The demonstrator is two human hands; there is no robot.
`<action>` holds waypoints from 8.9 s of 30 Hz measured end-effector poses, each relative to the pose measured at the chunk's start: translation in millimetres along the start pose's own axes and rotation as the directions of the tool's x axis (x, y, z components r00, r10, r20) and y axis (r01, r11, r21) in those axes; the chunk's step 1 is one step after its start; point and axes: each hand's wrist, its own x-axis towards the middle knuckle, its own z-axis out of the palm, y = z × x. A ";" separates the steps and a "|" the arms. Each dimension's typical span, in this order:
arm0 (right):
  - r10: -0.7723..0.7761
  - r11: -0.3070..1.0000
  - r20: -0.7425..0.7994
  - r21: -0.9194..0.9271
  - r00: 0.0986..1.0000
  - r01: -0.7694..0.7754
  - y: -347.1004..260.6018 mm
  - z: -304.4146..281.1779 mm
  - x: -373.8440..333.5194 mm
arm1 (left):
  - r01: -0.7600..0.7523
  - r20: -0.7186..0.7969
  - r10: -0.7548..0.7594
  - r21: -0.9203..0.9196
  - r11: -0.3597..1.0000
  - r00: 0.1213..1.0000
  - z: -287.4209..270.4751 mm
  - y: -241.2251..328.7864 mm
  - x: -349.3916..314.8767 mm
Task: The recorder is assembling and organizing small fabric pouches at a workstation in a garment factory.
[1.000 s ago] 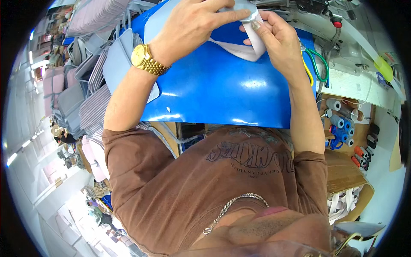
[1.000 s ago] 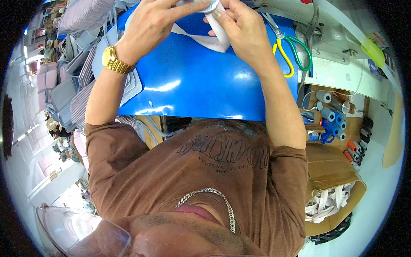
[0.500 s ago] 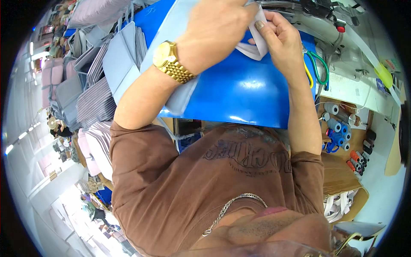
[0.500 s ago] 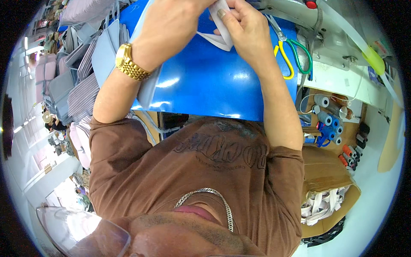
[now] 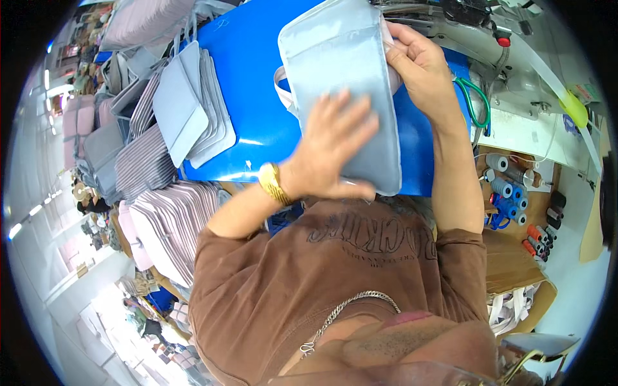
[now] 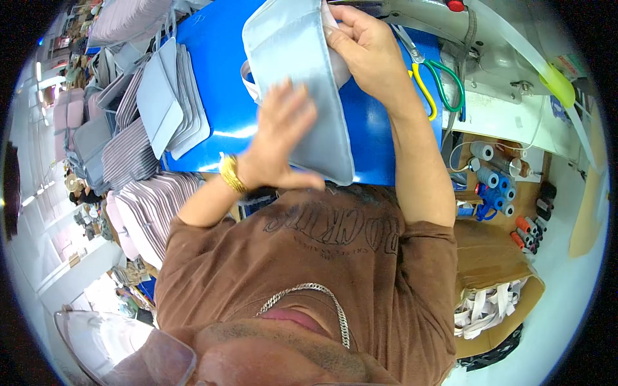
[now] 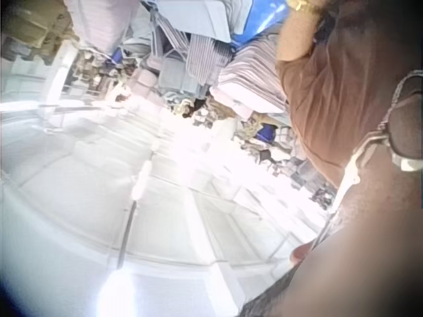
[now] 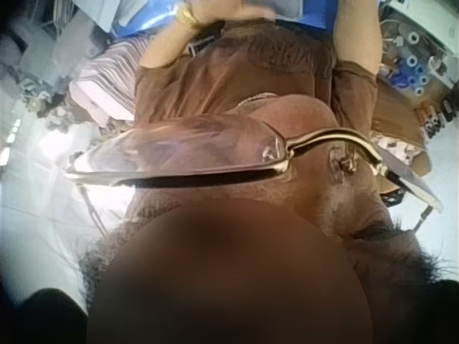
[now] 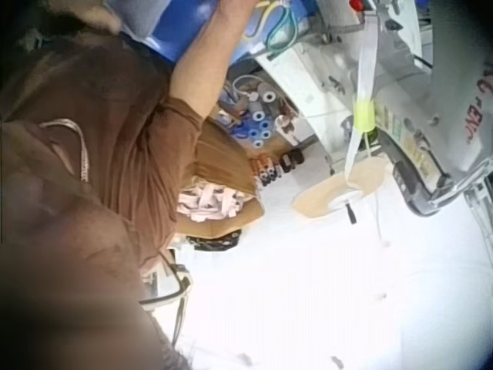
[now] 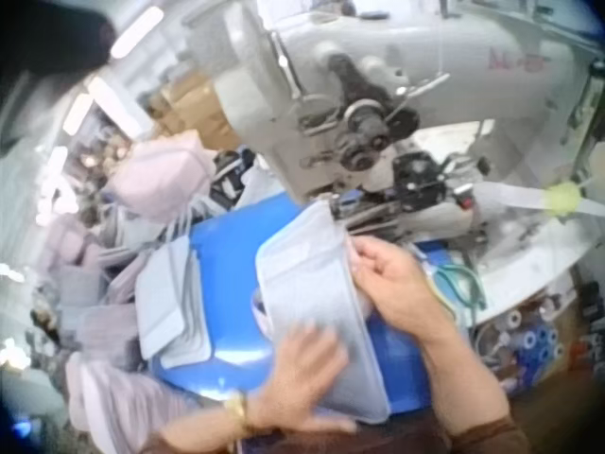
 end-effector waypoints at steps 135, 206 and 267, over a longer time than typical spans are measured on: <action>-0.056 0.560 -0.231 -0.813 0.971 -0.161 -39.9 17.2 19.7 | -0.194 0.123 0.155 0.449 0.872 0.980 -72.1 -36.7 140.9; -0.033 0.923 -0.158 -0.383 0.987 -0.030 -27.7 10.7 -33.8 | 0.434 0.037 -0.864 -0.875 0.215 0.502 -42.2 -69.3 -9.4; -0.432 0.531 -0.680 -0.723 0.592 -0.443 -407.9 -418.5 -87.4 | 0.090 -0.411 0.013 0.229 0.969 0.912 22.5 -61.8 61.5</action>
